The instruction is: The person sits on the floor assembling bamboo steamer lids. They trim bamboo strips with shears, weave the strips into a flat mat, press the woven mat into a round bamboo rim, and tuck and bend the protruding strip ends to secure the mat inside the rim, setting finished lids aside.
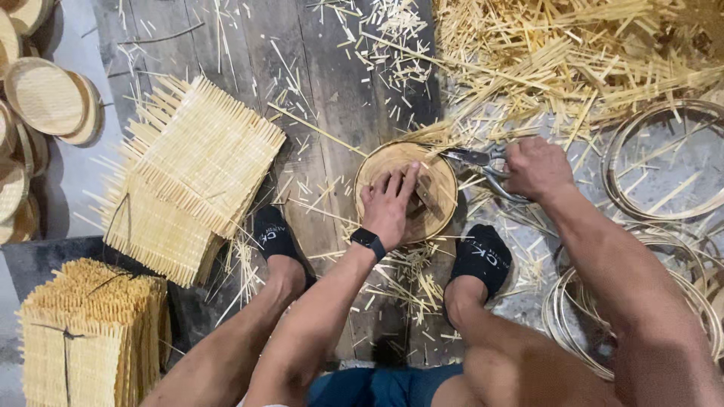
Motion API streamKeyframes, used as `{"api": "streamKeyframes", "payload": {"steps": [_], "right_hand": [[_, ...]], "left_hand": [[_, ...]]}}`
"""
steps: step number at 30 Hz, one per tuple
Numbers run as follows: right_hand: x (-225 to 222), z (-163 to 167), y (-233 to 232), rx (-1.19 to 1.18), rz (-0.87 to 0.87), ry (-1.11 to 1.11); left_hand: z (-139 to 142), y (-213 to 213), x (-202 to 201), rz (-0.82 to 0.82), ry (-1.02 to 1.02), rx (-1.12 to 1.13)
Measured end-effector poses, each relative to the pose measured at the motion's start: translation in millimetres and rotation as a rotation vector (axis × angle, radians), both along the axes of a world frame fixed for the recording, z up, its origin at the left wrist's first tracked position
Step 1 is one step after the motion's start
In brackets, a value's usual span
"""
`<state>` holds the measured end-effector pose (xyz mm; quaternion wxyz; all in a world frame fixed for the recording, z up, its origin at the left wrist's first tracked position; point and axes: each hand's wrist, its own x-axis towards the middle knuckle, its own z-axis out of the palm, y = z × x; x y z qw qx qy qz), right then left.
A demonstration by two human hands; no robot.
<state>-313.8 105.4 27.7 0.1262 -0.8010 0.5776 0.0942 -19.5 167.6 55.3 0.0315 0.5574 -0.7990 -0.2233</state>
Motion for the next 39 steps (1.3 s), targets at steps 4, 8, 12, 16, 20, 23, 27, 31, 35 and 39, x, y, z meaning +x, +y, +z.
{"api": "streamKeyframes", "payload": {"steps": [4,8,12,16,20,23,27,31,35,39], "right_hand": [[5.6,-11.7,-2.6,0.149,-0.062,0.097],[8.1,-17.2,-1.7,0.044,0.007,0.038],[-5.7,-5.1,-2.0,-0.004,-0.069,-0.040],[9.2,-0.7,-8.8,0.114,0.008,0.110],[20.6,-9.5,-11.4,0.072,0.022,0.044],[-5.4,-16.5,-5.9,0.039,-0.019,-0.042],[-34.2,-36.7,0.5,0.229,-0.576,-0.128],[-44.2,-56.4,10.4,0.191,-0.707,0.066],[-40.1,-56.6,34.4,0.043,-0.641,-0.143],[13.3,-54.9,25.4,0.175,-0.636,-0.957]], "left_hand": [[-2.2,-5.3,14.0,-0.116,0.018,-0.024],[1.4,-13.6,14.9,-0.152,0.019,0.075],[5.7,-9.6,-7.0,0.145,0.100,0.138],[9.0,-4.2,-16.0,0.004,0.040,0.115],[12.5,-11.4,-3.9,-0.169,0.036,0.111],[15.1,-16.9,6.0,-0.276,0.050,0.137],[10.9,-17.4,12.3,-0.234,0.229,0.118],[-12.1,-30.0,9.0,0.393,0.877,0.242],[-43.5,-69.5,9.6,0.822,0.776,-0.049],[-62.1,-108.4,39.6,0.793,0.097,0.184]]}}
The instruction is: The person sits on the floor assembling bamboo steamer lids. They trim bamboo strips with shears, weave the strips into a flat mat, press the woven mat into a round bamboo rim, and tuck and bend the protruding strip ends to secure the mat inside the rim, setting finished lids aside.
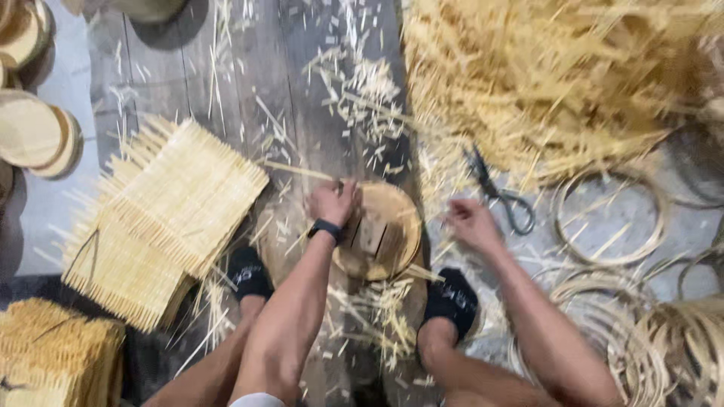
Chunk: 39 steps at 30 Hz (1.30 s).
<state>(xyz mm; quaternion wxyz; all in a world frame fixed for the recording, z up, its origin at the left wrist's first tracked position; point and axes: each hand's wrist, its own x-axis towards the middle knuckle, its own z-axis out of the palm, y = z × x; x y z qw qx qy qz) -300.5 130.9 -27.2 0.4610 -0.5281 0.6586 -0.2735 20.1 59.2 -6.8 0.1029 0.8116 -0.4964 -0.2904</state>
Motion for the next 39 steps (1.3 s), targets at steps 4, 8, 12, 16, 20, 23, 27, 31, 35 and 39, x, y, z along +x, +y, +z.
{"api": "streamKeyframes", "payload": {"steps": [4,8,12,16,20,23,27,31,35,39], "right_hand": [[44.3,12.1,-20.4,0.094,0.021,-0.152],[37.6,23.1,-24.0,0.163,0.097,-0.007],[27.9,28.6,-22.4,0.261,0.038,0.047],[36.7,30.2,-23.9,0.291,-0.049,0.121],[33.0,37.3,-11.3,0.305,0.007,0.073],[20.8,39.6,7.6,0.505,0.021,-0.140],[20.6,29.4,22.6,0.587,-0.166,-0.363],[28.4,25.9,20.7,0.624,-0.260,-0.398],[30.0,39.3,20.2,0.486,-0.203,-0.198],[30.9,65.1,32.3,0.529,-0.254,-0.622]], "left_hand": [[-17.9,-7.1,-12.4,-0.016,0.237,-0.070],[-32.5,0.5,-53.8,0.015,0.807,0.057],[-33.5,8.1,-66.6,-0.154,0.265,-0.006],[-23.2,5.7,-69.7,-0.015,0.340,0.115],[-15.1,19.9,-53.5,-0.122,0.406,-0.139],[-15.1,55.4,-14.1,-0.108,-0.047,-0.317],[-29.1,86.9,29.9,0.098,0.460,0.033],[-38.5,83.5,30.1,0.412,0.713,0.277],[-28.1,76.5,24.1,0.394,0.716,0.243],[-0.3,93.8,22.2,0.680,0.837,0.152]]}}
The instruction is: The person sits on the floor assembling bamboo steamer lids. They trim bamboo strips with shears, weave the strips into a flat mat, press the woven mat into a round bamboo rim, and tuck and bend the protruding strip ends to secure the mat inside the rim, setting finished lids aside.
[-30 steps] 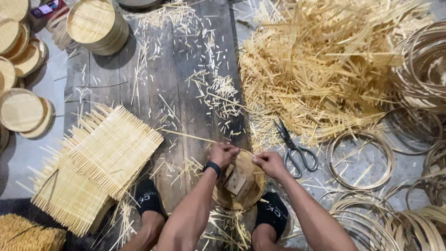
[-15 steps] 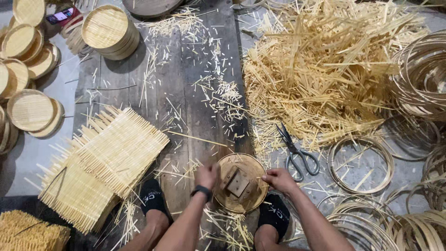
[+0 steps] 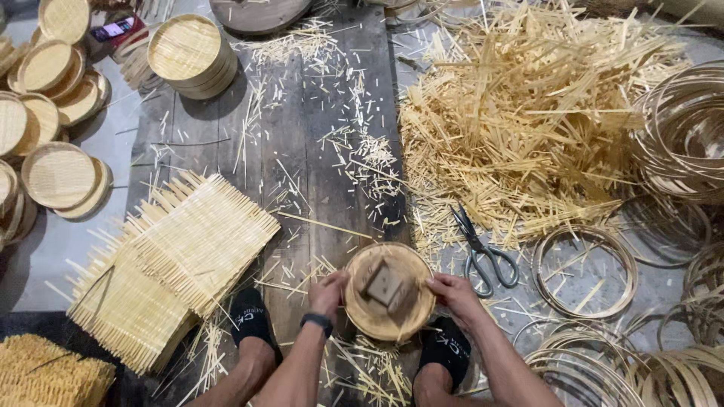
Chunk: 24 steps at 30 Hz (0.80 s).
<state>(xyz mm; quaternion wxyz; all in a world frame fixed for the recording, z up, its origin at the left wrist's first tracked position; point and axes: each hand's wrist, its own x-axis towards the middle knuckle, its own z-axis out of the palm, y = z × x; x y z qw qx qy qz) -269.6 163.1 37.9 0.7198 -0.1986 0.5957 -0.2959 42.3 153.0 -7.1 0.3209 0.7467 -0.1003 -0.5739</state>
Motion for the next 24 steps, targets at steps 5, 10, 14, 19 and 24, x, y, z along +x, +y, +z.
{"api": "streamKeyframes", "payload": {"steps": [5,10,14,19,24], "right_hand": [[10.7,-5.0,23.5,0.158,-0.012,-0.033],[24.7,-30.3,33.0,0.130,0.002,0.135],[30.7,-25.3,36.0,0.063,-0.001,0.219],[33.0,-8.9,39.6,0.096,-0.011,0.074],[38.6,-16.2,47.9,0.063,-0.046,0.187]], "left_hand": [[4.1,63.3,-18.4,0.130,0.680,-0.077],[-16.2,77.9,-27.4,0.134,0.556,0.030],[-19.8,75.7,-27.0,0.150,0.572,0.041],[-34.8,102.7,-38.5,0.203,0.582,-0.029],[-64.6,122.3,-63.4,0.246,0.462,-0.008]]}}
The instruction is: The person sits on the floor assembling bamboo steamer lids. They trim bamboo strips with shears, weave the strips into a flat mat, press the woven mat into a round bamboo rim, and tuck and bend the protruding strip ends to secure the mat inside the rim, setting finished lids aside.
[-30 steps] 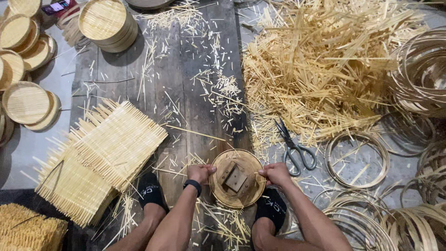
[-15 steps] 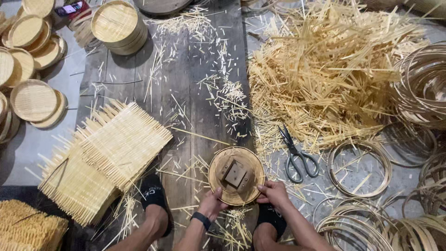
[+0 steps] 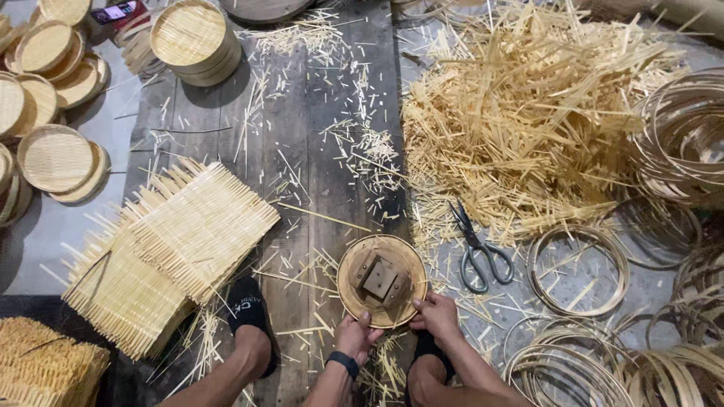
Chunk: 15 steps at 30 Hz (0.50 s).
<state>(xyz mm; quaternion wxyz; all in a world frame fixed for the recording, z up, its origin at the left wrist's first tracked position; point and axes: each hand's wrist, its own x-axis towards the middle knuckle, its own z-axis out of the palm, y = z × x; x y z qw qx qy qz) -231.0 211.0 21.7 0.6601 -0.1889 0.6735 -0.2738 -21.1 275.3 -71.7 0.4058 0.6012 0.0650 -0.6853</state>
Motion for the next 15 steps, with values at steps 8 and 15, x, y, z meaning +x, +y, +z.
{"api": "streamKeyframes", "payload": {"steps": [8,15], "right_hand": [[-9.0,28.2,-24.1,-0.366,0.253,0.182],[19.5,66.4,-35.3,-0.393,0.134,-0.114]], "left_hand": [[106.4,-70.9,74.4,-0.755,-0.644,-0.396],[200.6,-101.1,-19.2,-0.561,-0.797,-0.735]]}}
